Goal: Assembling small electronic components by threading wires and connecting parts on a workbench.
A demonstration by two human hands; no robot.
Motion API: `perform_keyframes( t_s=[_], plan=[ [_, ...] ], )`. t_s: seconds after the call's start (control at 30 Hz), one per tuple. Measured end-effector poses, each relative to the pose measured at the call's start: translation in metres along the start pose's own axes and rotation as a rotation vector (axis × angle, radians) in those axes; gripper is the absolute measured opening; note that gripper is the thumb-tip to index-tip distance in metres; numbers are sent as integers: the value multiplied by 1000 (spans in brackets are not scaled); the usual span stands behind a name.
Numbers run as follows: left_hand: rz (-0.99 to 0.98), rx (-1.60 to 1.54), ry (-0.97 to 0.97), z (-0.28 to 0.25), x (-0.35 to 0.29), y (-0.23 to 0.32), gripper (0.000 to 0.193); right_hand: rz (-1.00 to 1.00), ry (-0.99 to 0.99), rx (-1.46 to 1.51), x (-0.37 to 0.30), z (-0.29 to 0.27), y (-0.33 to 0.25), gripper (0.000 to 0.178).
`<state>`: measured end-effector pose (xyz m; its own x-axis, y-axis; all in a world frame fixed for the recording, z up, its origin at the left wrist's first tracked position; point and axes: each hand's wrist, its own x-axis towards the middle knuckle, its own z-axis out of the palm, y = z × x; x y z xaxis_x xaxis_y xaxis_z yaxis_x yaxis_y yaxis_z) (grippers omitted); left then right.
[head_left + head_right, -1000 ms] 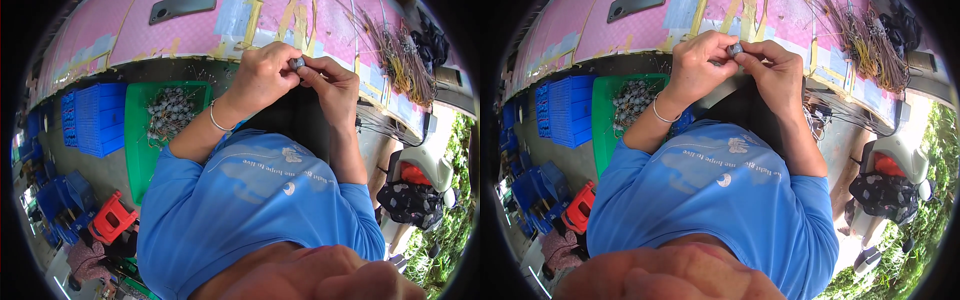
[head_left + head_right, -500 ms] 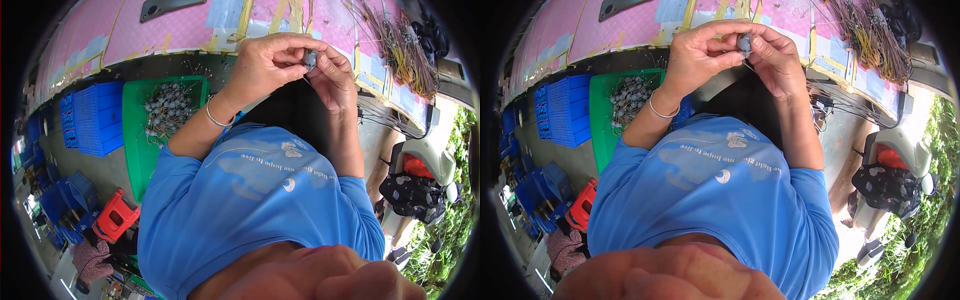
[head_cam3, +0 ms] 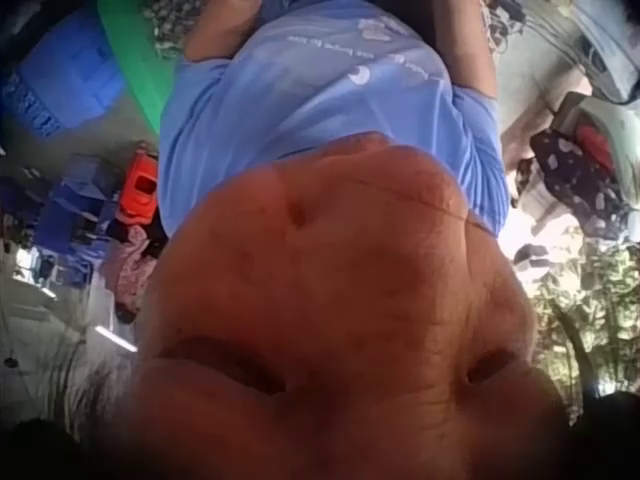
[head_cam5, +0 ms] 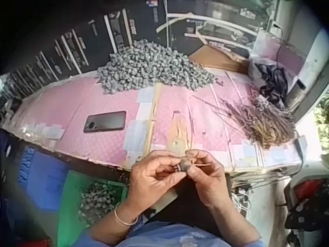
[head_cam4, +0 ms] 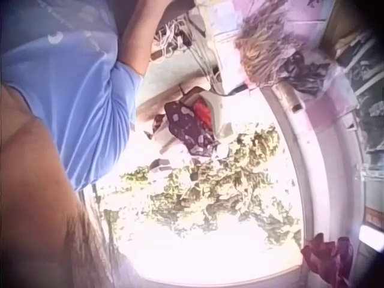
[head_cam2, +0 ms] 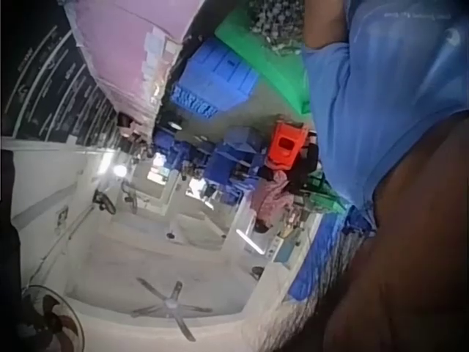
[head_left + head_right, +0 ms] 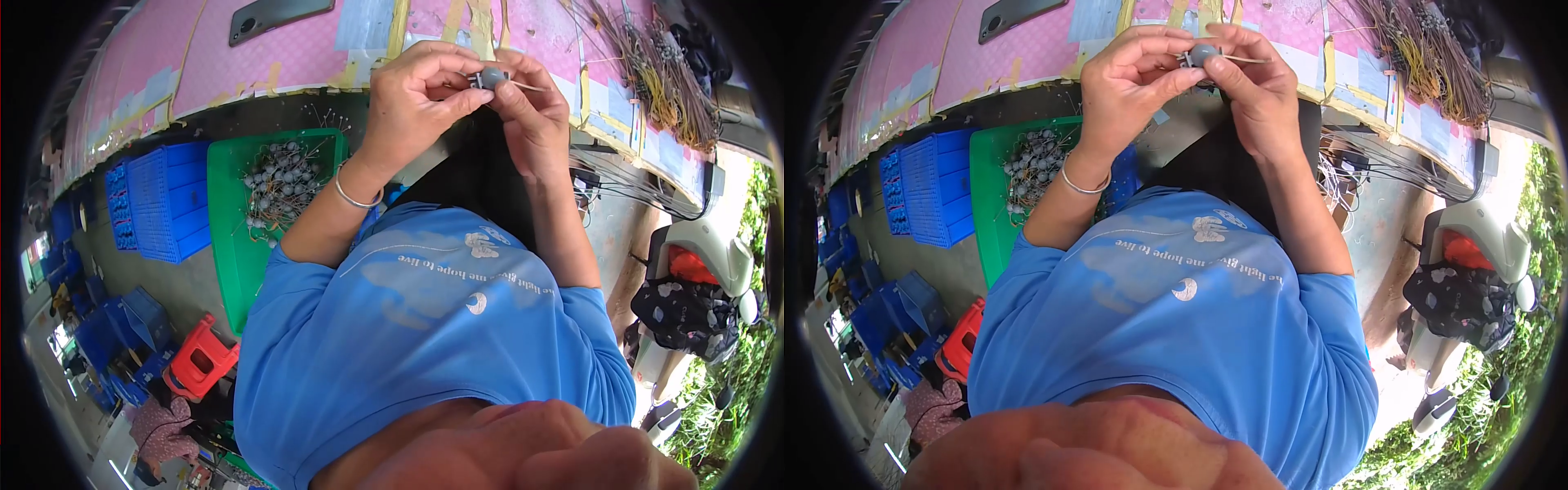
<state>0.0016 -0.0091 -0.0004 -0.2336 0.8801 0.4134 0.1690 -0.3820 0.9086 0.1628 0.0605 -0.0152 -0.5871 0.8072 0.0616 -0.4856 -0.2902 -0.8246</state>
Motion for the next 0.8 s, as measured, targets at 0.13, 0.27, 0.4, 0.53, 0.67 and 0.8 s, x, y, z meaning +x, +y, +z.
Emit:
perform_keyframes(
  t_s=[0.13, 0.27, 0.4, 0.53, 0.67, 0.8],
  plan=[
    [-59, -49, -107, -18, -5, 3, 21, -60, -116, -320, -8, -7, -11, 28],
    [-17, -133, -114, -24, -12, 8, 21, -50, -199, -480, -8, 0, -22, 22],
    [-30, -106, -82, -26, -19, 19, 22, -89, -296, -452, -2, 0, -24, 19],
    [2, 46, -86, -36, -21, 22, 22, -56, -283, -406, 0, 4, -19, 18],
    [27, 16, -77, -41, -24, 17, 21, 27, -282, -302, 4, -2, -12, 19],
    [-37, 51, -15, -44, -31, 21, 22, 56, -255, -298, 5, 2, -8, 22]
  ],
)
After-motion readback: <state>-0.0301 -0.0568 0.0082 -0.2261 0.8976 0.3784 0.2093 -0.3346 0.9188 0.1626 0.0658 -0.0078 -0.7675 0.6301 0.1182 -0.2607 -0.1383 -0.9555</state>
